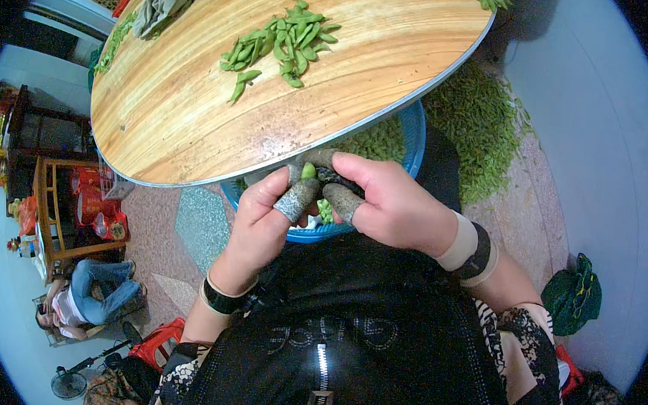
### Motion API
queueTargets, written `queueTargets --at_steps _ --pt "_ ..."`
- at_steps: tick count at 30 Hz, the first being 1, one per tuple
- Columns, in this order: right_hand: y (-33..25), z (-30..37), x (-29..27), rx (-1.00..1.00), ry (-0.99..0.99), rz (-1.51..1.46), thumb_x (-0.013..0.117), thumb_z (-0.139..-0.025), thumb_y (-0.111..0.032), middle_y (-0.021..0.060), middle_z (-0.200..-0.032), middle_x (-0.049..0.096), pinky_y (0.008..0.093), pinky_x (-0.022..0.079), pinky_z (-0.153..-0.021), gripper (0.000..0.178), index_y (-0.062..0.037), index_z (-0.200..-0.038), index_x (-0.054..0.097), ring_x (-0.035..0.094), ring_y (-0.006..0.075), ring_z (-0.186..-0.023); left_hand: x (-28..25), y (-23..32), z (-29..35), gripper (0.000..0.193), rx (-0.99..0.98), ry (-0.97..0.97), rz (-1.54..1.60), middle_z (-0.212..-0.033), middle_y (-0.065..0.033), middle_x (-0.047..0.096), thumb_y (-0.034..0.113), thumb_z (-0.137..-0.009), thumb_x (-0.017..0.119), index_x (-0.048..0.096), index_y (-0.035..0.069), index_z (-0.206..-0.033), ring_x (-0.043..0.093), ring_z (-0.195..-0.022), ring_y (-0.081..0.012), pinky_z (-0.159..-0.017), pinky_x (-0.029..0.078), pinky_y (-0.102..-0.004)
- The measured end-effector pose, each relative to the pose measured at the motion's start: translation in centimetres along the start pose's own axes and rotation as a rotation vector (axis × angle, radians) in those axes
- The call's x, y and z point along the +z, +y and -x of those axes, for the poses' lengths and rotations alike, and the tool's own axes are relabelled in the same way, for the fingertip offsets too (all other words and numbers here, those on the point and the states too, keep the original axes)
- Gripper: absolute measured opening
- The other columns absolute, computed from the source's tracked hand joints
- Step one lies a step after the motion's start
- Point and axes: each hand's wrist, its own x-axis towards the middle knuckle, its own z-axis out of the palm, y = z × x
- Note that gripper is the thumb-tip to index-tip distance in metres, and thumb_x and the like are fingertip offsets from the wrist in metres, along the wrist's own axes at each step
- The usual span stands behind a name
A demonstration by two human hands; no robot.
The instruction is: The person shells edamame by hand, picking up pods from a wooden table, squeezing the beans into a blue basket, and dropping the empty husks onto the floor.
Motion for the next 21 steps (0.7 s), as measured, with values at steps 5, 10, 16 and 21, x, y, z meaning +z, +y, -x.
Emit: queueTargets --at_steps 5,10,16,21 --pt "0.0 0.0 0.0 0.049 0.030 -0.080 0.050 -0.093 -0.008 -0.0044 -0.078 0.056 0.0182 0.040 -0.058 0.041 -0.0048 -0.134 0.047 0.049 0.0026 -0.067 -0.1 0.6 0.1 0.015 -0.026 0.055 -0.031 -0.078 0.0003 0.058 0.002 -0.087 0.050 0.060 0.000 -0.099 0.051 -0.067 -0.0071 -0.060 0.043 -0.0236" --pt "1.2 -0.5 0.1 -0.074 0.025 -0.165 0.050 -0.095 -0.010 -0.0046 -0.075 0.054 0.0171 0.037 -0.053 0.039 -0.0059 -0.133 0.048 0.047 0.0018 -0.062 -0.7 -0.1 -0.5 0.011 0.327 0.065 -0.612 -0.078 -0.0026 0.060 0.004 -0.087 0.054 0.059 -0.003 -0.094 0.057 -0.071 -0.0171 -0.064 0.047 -0.0323" --pt "0.4 -0.1 -0.4 0.299 -0.074 -0.693 0.050 -0.097 -0.018 -0.0058 -0.070 0.049 0.0150 0.025 -0.042 0.036 -0.0087 -0.132 0.050 0.034 -0.0008 -0.049 -0.4 0.8 -0.3 0.012 -0.131 -0.095 0.226 -0.068 -0.0080 0.056 0.010 -0.094 0.047 0.056 0.003 -0.093 0.054 -0.060 -0.0233 -0.058 0.044 -0.0334" --pt "3.4 -0.9 0.1 -0.279 0.068 0.153 0.059 -0.078 -0.006 0.0085 -0.069 0.053 0.0325 0.042 -0.051 0.031 -0.0052 -0.110 0.057 0.053 0.0250 -0.060 -0.5 -1.7 -0.8 0.029 -0.208 -0.420 1.117 -0.062 -0.0087 0.051 0.031 -0.096 0.046 0.053 0.004 -0.104 0.044 -0.051 -0.0169 -0.050 0.035 -0.0291"
